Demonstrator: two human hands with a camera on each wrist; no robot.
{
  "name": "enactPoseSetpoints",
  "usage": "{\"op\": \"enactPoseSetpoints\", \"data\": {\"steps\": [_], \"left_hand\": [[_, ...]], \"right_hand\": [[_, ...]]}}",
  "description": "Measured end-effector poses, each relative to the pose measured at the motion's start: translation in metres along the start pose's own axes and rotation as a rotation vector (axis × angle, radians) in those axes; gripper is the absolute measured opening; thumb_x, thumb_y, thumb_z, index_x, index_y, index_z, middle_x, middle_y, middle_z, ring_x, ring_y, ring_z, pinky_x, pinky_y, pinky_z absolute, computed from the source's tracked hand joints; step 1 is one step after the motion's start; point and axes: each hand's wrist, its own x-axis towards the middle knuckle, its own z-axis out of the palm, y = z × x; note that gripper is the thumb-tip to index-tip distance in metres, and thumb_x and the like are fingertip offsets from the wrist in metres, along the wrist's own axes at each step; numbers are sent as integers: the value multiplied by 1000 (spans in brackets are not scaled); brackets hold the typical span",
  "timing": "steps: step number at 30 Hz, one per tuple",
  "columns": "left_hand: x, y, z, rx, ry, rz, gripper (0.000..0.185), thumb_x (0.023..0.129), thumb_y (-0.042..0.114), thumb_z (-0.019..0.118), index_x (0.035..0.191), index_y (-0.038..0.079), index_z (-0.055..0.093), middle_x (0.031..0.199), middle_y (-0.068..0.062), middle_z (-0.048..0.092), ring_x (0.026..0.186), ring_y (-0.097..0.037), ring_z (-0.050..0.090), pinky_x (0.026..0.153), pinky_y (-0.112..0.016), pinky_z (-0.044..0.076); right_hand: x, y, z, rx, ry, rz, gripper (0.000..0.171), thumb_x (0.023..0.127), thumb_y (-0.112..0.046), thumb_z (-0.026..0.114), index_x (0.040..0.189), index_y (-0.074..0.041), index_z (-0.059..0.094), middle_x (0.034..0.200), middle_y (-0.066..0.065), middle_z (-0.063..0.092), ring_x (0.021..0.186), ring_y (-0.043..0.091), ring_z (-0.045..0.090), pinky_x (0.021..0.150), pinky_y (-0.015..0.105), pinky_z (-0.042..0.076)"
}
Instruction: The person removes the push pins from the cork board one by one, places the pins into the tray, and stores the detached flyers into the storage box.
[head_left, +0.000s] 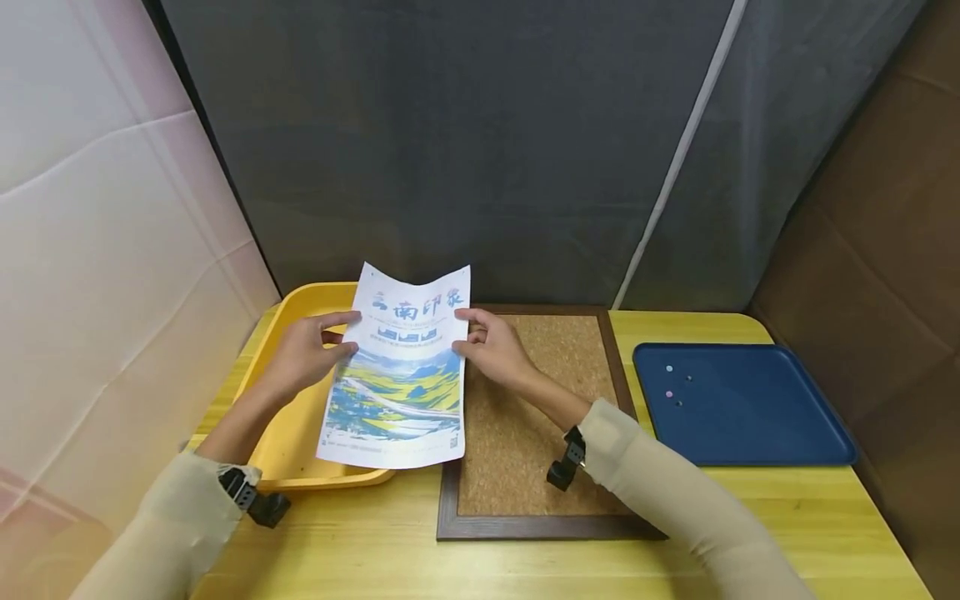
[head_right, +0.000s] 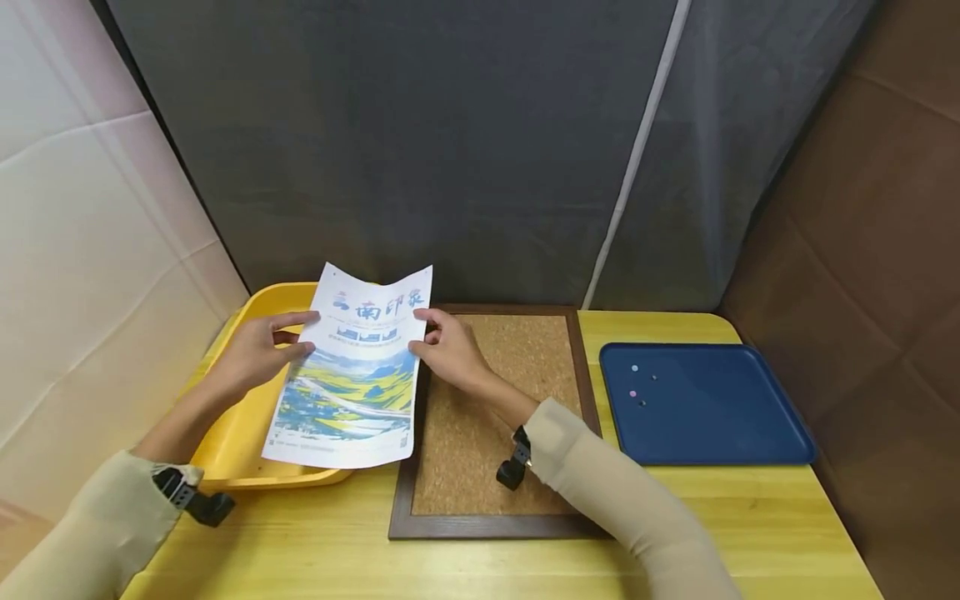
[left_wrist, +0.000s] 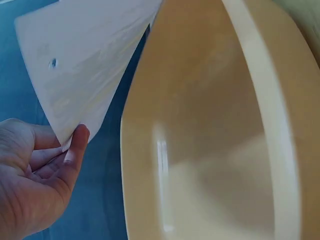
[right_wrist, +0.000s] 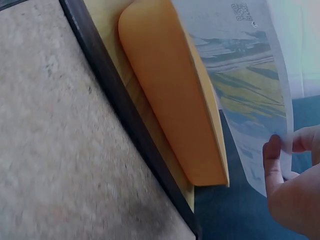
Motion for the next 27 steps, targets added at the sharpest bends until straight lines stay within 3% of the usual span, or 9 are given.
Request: {"op": "enactPoseSetpoints", "data": {"steps": [3, 9, 12, 16, 19, 23, 27], "left_hand": [[0, -8, -7, 23, -3, -8, 55, 101, 6, 70, 152, -4, 53, 151, -31, 54, 120, -49, 63, 79, -23, 54], [-3, -27, -17, 70, 0, -71, 59, 102, 14, 71, 155, 0, 51, 145, -32, 58, 117, -47, 64, 82, -26, 57], [-4, -34, -22, 72, 9, -91, 59, 102, 15, 71, 155, 1, 51, 141, -32, 58, 112, -45, 64, 82, -25, 58], [-7, -43, -28, 60, 7, -102, 59, 103, 14, 70, 156, -1, 49, 143, -34, 52, 111, -46, 62, 81, -22, 58], [-9, -51, -30, 57, 2, -113, 59, 103, 13, 69, 156, -2, 48, 144, -34, 50, 111, -46, 61, 83, -26, 60], [-10, -59, -32, 69, -8, -121, 59, 103, 12, 69, 156, -2, 48, 141, -35, 51, 107, -45, 61, 84, -32, 63], [-9, -65, -34, 75, -14, -121, 60, 103, 12, 69, 157, -2, 47, 138, -35, 53, 104, -44, 63, 81, -31, 63]], "right_hand": [[3, 0, 8, -14, -13, -11, 53, 94, 2, 71, 146, 3, 59, 109, 18, 70, 62, 8, 50, 54, 22, 34], [9, 1, 23, -47, -42, -19, 54, 95, 0, 72, 147, 0, 58, 72, 5, 64, 55, 9, 42, 54, 24, 31], [14, 2, 32, -72, -44, -9, 54, 95, -1, 73, 148, -2, 59, 68, 0, 60, 53, 8, 40, 53, 23, 31], [17, 0, 44, -121, -40, 3, 53, 96, -4, 75, 146, -3, 61, 78, 4, 68, 56, 8, 47, 52, 22, 34], [19, -1, 53, -158, -33, 10, 51, 96, -6, 76, 145, -4, 63, 103, 10, 73, 63, 8, 54, 54, 21, 38], [22, 0, 62, -191, -27, 18, 49, 95, -8, 77, 143, -4, 64, 129, 14, 67, 82, 12, 66, 60, 21, 46], [25, 3, 69, -233, -4, 26, 47, 94, -9, 79, 139, -4, 67, 123, 11, 67, 89, 13, 68, 65, 19, 49]]}}
